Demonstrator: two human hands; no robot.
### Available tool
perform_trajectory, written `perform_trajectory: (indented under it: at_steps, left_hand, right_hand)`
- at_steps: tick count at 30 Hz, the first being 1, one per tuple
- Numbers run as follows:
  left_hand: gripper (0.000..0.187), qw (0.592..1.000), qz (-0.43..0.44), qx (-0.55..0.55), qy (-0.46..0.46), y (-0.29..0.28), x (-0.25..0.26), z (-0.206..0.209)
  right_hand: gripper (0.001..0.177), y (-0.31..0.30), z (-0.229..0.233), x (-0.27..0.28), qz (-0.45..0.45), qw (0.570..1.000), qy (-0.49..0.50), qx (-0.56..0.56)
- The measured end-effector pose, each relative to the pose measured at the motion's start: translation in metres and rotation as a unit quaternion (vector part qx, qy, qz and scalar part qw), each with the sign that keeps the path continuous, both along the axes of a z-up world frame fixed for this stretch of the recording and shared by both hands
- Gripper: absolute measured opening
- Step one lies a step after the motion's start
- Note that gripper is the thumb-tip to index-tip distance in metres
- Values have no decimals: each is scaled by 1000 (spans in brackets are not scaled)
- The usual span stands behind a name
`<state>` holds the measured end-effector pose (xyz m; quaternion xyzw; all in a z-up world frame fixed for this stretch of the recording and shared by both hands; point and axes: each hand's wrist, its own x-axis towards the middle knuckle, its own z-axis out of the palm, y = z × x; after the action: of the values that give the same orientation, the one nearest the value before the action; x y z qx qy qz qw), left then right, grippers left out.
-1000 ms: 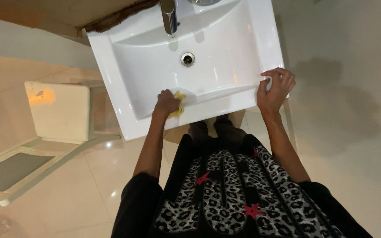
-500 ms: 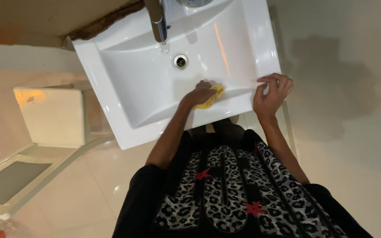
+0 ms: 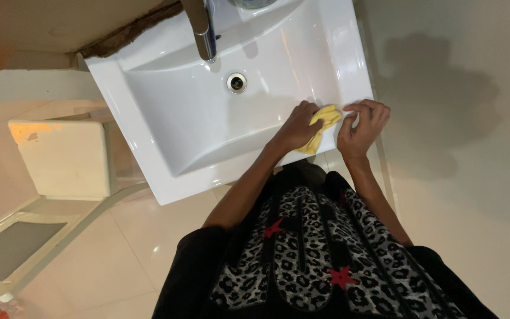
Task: The person wipes the interior and rim of a white bathroom sink using a yellow sponge. They repeatedly scrub the basin, faucet base, and drain area, then wring the sponge and continue wiping the sink surfaces.
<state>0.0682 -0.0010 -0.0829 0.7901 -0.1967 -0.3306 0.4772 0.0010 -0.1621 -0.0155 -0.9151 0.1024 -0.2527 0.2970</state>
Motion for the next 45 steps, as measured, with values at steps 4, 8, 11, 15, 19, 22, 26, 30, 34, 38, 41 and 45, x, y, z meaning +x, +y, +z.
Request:
perform_trajectory:
  at_steps: [4, 8, 11, 15, 19, 22, 26, 30, 34, 38, 41, 45]
  left_hand:
    - [27, 986, -13, 133, -101, 25, 3, -80]
    - [27, 949, 34, 284, -131, 54, 3, -117]
    - [48, 892, 429, 56, 131, 21, 21, -107]
    - [53, 873, 462, 40, 152, -41, 23, -76]
    - [55, 960, 244, 100, -98, -66, 1, -60]
    - [73, 978, 208, -2, -6, -59, -1, -37]
    - [82, 969, 237, -45, 50, -58, 3, -19]
    - [74, 964, 243, -49, -92, -62, 1, -26]
    - [67, 945, 259, -58, -189, -75, 32, -44]
    - [68, 925, 298, -52, -229, -78, 93, -54]
    - [63, 925, 306, -3, -225, -71, 131, -50]
    - [56, 907, 295, 78, -292, -56, 137, -35]
  right_hand:
    - [23, 1, 2, -1, 7, 1000, -5, 7]
    - [24, 2, 3, -1, 7, 1000, -3, -1]
    - [23, 0, 1, 0, 5, 1000, -1, 2]
    - [22, -2, -3, -1, 4, 1000, -2, 3]
    - [21, -6, -4, 2, 3, 1000, 1, -4]
    - [21, -4, 1, 3, -7, 1000, 1, 7]
    - [21, -2, -2, 4, -6, 1000, 3, 15]
    - [23, 0, -2, 3, -10, 1000, 7, 9]
    - [21, -3, -4, 6, -13, 1000, 6, 9]
    - [20, -1, -2, 5, -7, 1000, 6, 23]
    - [21, -2, -2, 4, -8, 1000, 9, 15]
    - [22, -1, -2, 4, -7, 1000, 11, 13]
